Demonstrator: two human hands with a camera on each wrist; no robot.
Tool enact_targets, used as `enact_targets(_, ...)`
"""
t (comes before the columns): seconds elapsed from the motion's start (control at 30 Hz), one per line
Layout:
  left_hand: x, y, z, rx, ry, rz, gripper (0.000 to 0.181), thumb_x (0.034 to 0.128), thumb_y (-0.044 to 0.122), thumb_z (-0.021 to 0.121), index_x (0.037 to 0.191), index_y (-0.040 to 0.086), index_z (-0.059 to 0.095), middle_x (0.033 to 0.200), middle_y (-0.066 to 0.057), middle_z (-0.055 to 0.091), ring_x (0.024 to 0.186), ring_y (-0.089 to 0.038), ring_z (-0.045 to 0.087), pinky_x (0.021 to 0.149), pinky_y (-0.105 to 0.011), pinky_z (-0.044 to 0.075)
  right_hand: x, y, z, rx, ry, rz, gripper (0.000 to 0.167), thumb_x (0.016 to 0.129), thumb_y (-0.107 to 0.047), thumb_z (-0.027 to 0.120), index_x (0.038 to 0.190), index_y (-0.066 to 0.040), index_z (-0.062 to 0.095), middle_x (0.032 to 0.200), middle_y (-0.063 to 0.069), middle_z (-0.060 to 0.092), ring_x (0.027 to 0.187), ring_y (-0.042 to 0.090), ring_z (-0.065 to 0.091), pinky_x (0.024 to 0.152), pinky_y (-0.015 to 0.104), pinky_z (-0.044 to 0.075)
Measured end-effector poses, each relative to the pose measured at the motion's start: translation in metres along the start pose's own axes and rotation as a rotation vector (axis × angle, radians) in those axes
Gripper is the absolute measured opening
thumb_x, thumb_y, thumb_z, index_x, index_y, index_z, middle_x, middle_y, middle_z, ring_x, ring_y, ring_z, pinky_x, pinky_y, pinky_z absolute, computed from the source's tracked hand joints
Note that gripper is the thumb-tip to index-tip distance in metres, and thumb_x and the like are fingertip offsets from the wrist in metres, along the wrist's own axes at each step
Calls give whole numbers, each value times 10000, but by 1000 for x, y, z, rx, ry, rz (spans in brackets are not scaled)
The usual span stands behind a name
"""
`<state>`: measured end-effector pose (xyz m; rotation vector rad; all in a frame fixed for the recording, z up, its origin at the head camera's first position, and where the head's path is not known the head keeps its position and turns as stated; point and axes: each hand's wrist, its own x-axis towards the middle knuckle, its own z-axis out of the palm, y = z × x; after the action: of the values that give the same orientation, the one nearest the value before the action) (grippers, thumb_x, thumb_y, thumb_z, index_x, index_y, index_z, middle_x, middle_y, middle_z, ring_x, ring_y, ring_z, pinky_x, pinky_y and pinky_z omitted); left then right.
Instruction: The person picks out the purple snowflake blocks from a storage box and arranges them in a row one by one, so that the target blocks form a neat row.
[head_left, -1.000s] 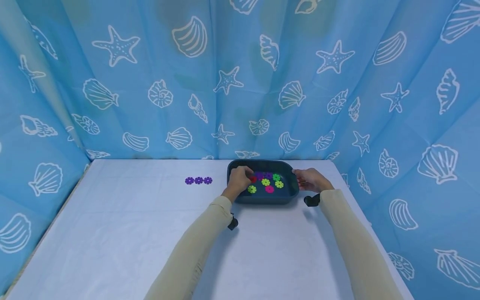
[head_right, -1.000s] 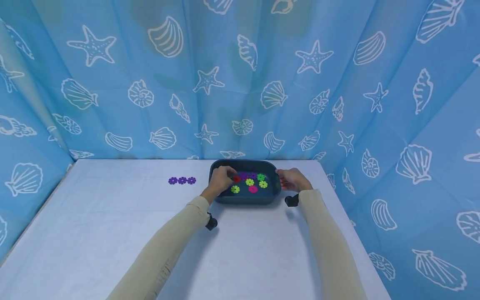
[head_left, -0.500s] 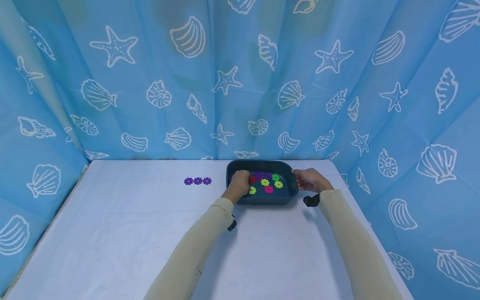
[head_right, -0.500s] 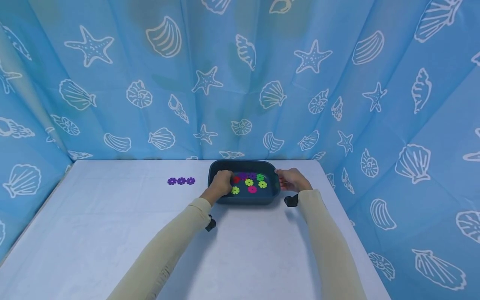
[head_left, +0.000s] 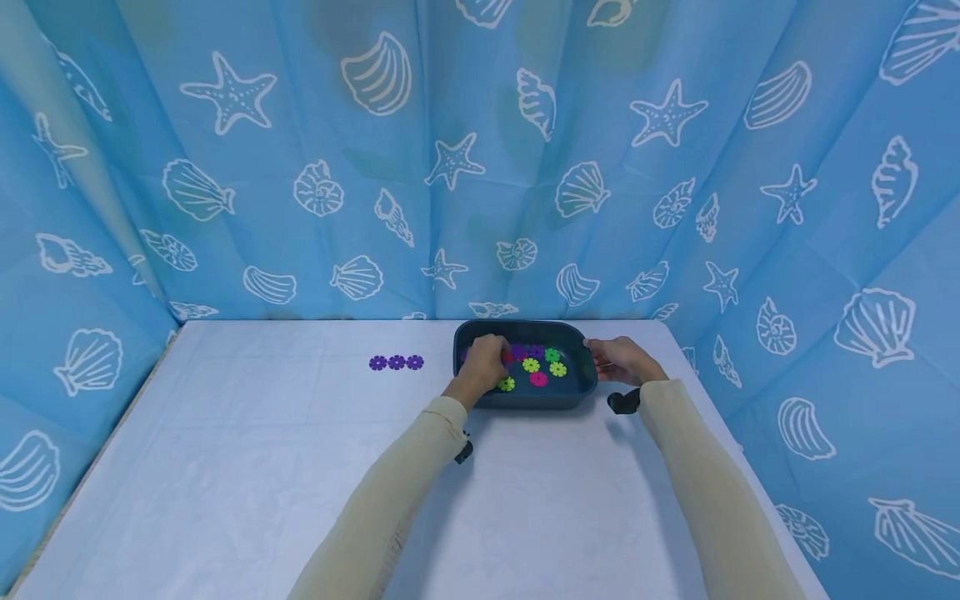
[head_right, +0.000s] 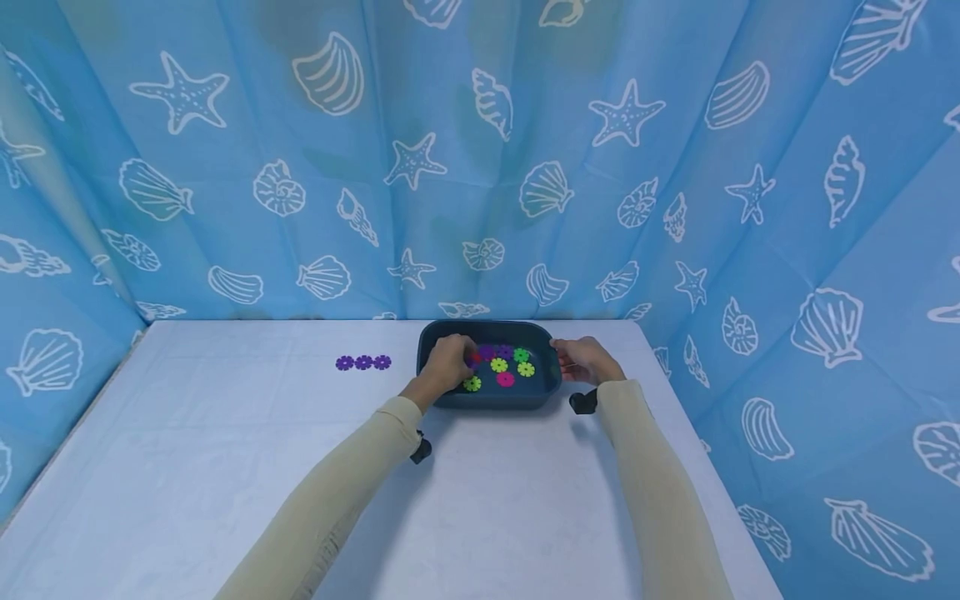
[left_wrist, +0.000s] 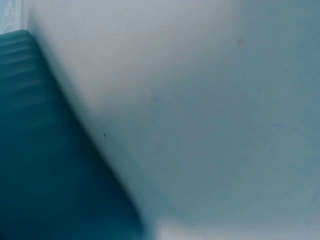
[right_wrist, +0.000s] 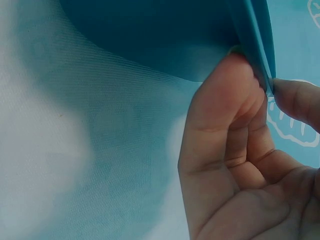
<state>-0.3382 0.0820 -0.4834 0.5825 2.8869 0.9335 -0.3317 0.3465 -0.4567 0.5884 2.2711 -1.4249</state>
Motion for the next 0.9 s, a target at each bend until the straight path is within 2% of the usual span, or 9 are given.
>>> enact_targets(0.27,-6,-1,-7,-80,72,73,351,820,64,778,1155,37,678,1086,-81,653,986,-172,608,878,-276,527,4,1,2,4,-13,-3,515,1009,-366,499,1305,54,462,1069,143,528,815,197,584,734,269,565)
enact_targets(0.37,-7,-2,-15,-109,89,88,349,822,58,775,1156,34,676,1092,-84,658,1000,-178,614,894,-283,524,5,0,3,3,-10,-1,520,1012,-368,494,1320,49,454,1090,147,522,828,203,581,740,267,565)
enact_targets(0.6,-7,-8,-40,-145,143,150,355,808,38,778,1147,0,678,1093,-114,676,1019,-225,625,915,-319,517,5,-1,3,-4,-6,-11,513,1014,-361,495,1309,58,461,1061,140,532,813,190,585,729,261,565)
enact_targets(0.77,-10,-17,-60,-144,179,144,346,821,40,765,1154,12,675,1100,-111,668,1020,-221,623,907,-317,523,5,-1,1,-5,-10,-11,532,1015,-355,490,1334,67,438,1089,149,526,824,192,585,737,263,565)
enact_targets(0.9,-15,-30,-77,-153,213,134,336,828,33,754,1152,-7,673,1107,-130,667,1022,-245,624,905,-347,529,7,0,0,-6,-9,-11,546,1014,-357,489,1351,68,424,1122,160,519,837,201,583,740,268,565)
